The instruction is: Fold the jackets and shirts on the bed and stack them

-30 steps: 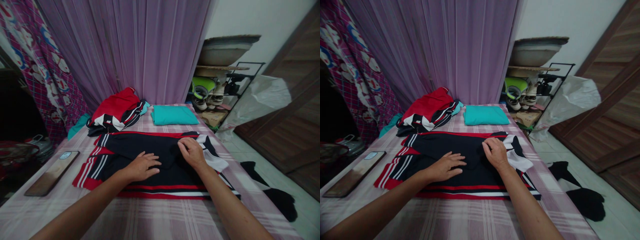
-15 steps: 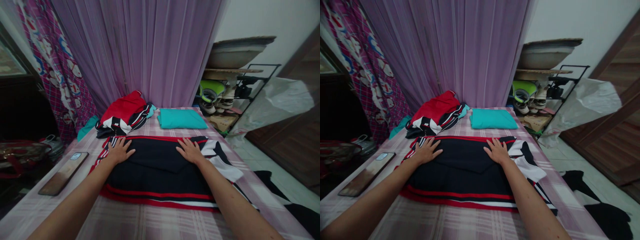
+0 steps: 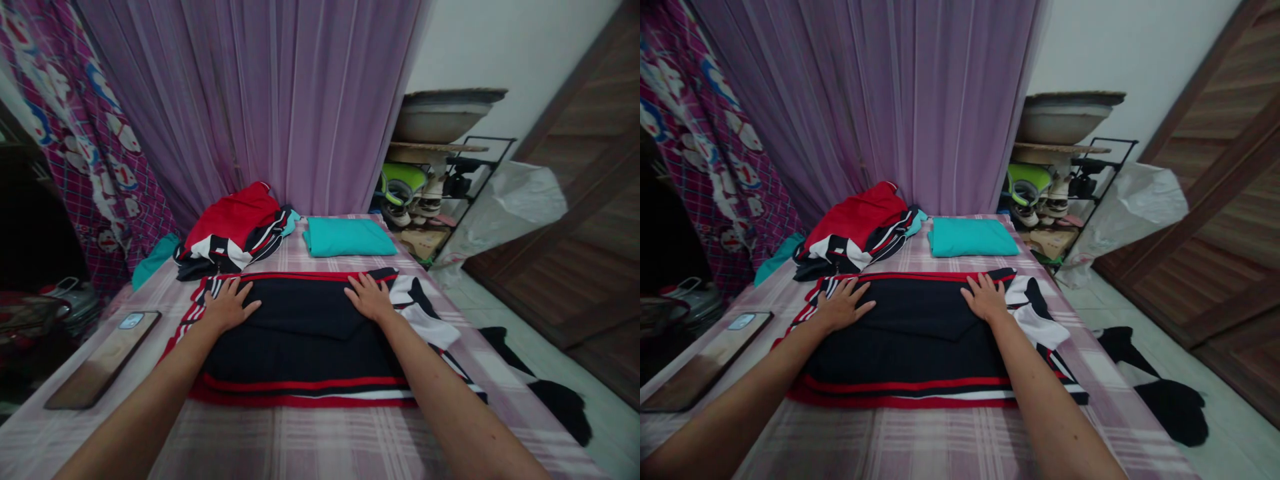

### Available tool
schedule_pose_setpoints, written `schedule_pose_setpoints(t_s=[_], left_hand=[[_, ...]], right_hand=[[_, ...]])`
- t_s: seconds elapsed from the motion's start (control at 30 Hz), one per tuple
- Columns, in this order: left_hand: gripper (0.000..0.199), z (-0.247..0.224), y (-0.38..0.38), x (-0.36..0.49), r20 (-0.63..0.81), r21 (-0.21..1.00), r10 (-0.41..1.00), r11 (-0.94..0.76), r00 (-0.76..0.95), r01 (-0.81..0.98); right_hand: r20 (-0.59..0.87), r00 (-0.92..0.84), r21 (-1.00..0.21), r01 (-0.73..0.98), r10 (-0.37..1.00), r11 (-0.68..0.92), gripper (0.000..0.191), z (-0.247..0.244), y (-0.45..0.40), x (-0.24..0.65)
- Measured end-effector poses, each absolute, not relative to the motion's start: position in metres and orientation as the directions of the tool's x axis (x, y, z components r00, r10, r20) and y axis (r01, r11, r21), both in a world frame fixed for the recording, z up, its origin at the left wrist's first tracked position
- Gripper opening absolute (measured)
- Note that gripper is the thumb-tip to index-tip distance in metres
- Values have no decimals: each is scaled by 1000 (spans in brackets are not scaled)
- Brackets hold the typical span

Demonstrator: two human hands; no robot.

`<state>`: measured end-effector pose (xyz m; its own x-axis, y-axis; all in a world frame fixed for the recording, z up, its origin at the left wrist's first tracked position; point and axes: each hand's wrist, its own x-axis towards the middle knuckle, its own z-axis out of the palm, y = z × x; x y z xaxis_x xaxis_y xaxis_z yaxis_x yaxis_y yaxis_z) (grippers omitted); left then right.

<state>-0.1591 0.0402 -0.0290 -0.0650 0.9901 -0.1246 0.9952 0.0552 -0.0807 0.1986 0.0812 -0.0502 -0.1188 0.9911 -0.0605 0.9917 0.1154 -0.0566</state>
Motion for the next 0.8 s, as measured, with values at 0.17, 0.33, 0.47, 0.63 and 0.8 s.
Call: schedule_pose_setpoints(t_s=[0.17,0.33,0.47,0.63,0.8], left_hand=[[70,-26,38,-158,-103,-70,993,54,-61,996],[71,-24,36,-154,-122,-45,991,54,-59,998],[70,-21,36,-155,-128,7,990,56,-54,998],[53,-10,29,-190,16,239,999,46,-52,970],[52,-4,11,-243,26,268,936,333,-352,904]], right_hand=[[-58,-39,-12,999,998,38,61,-49,93,224],[135,-72,-46,996,988,79,60,-46,81,214],[29,-4,-22,1000,1000,5,61,-57,76,214],[10,9,-24,1000,1000,-9,58,-52,72,211],[223,-166,-106,975,961,193,52,-42,40,178]])
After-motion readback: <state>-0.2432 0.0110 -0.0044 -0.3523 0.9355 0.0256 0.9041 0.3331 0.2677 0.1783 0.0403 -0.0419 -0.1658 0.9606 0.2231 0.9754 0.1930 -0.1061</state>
